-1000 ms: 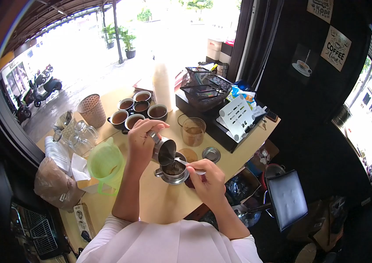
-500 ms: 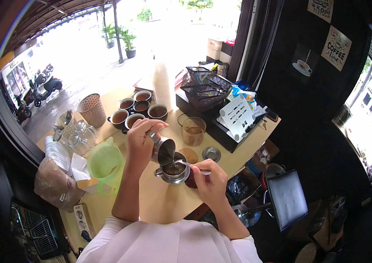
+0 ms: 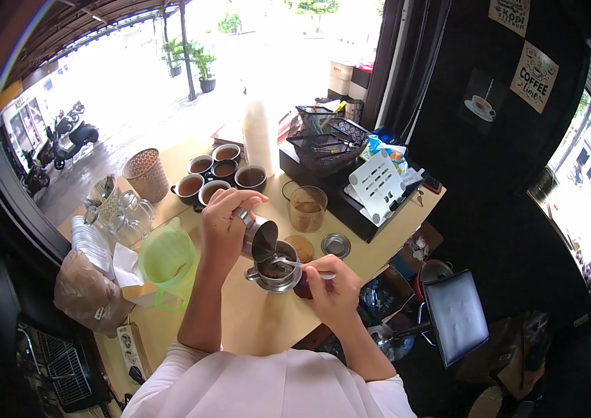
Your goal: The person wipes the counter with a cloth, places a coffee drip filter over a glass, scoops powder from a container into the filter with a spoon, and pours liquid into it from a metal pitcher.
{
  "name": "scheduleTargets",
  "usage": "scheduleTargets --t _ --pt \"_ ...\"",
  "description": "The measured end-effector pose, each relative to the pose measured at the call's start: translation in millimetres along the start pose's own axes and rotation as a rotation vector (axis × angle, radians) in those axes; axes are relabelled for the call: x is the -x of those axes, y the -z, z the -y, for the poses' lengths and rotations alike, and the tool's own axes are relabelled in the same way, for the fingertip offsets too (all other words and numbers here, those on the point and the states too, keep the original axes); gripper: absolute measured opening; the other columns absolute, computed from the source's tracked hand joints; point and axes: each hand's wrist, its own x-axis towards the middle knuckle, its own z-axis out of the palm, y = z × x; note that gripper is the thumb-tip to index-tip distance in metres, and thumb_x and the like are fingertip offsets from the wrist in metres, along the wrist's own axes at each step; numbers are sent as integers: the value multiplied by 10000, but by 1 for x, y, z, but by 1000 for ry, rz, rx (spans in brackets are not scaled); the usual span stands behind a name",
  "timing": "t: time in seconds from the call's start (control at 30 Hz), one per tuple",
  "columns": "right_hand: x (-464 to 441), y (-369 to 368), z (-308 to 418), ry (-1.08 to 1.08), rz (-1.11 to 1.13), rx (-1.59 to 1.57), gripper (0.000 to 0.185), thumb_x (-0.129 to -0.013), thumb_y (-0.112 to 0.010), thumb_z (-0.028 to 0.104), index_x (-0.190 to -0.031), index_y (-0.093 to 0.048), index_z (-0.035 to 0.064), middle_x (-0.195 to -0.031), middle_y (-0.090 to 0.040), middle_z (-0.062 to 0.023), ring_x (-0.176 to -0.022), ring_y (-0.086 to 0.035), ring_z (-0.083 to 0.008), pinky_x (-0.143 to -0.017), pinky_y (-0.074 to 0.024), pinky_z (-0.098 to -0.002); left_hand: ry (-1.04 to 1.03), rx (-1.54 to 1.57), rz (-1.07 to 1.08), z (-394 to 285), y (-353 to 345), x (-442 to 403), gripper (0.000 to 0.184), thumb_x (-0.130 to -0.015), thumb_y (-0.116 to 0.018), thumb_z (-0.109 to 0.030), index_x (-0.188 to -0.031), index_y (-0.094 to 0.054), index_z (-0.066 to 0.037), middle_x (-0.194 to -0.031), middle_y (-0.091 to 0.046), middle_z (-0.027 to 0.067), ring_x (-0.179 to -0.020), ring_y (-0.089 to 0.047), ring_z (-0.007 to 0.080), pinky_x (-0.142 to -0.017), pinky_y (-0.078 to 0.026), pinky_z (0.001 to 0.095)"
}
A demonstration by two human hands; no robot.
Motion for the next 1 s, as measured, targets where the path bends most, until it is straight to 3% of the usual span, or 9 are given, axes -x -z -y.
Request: scheduleTargets --t 0.07,0.17,0.27,0.37,0.47,0.57,0.77,0.87,1.0 --pt "0 0 -5 43 -62 19 52 -894 -636 24 -890 -628 -27 -770 -629 -67 -646 -567 -78 -548 -428 -203 5 7 1 0 0 0 152 -795 -580 42 -874 -705 3 -692 -584 44 -671 -513 132 -633 -430 265" --pt "-4 -2 3 40 22 73 58 -898 -631 28 -889 -627 -29 -758 -627 -62 -645 -568 -80 -549 -432 -205 0 3 0 -1 0 0 139 -802 -590 34 -873 -705 1 -684 -578 41 -666 -509 130 -625 -425 268" --pt "1 1 3 -67 2 -30 67 -904 -629 37 -890 -627 -28 -754 -628 -59 -653 -573 -81 -550 -437 -207 -11 -4 -11 -1 0 0 121 -813 -602 21 -871 -706 1 -677 -572 40 -660 -502 126 -618 -419 271" --pt "0 0 -2 19 -59 47 81 -909 -632 52 -891 -627 -27 -757 -630 -50 -654 -577 -80 -549 -439 -203 4 20 -18 -2 0 0 109 -821 -607 12 -867 -706 1 -673 -567 39 -661 -497 124 -618 -415 273" --pt "-2 -3 1 54 48 98 90 -914 -630 61 -892 -628 -26 -766 -637 -50 -658 -578 -76 -551 -440 -198 23 36 -14 -2 0 1 107 -824 -607 10 -866 -706 1 -672 -565 40 -663 -497 124 -622 -415 273" --pt "2 0 5 -111 8 -76 96 -919 -623 66 -895 -631 -26 -779 -646 -52 -657 -575 -73 -543 -434 -192 14 32 -16 -1 -1 1 108 -823 -608 11 -867 -706 2 -672 -565 40 -660 -498 124 -621 -415 272" --pt "-2 -1 0 11 48 76 108 -930 -610 74 -900 -633 -27 -792 -649 -40 -667 -580 -56 -539 -438 -186 13 23 -9 -1 0 0 119 -821 -599 18 -869 -707 3 -680 -572 42 -661 -504 123 -617 -417 268" --pt "2 2 3 -139 24 -110 106 -929 -612 70 -901 -628 -31 -796 -647 -41 -671 -582 -56 -543 -443 -186 10 29 -8 -1 0 0 127 -819 -593 25 -872 -707 4 -684 -574 45 -662 -509 123 -617 -420 267" --pt "-1 -2 -1 -34 12 -33 106 -930 -610 68 -905 -623 -34 -796 -648 -46 -670 -583 -59 -548 -446 -189 14 26 -2 -1 1 0 137 -814 -586 36 -876 -705 9 -689 -575 49 -655 -514 121 -619 -425 265"
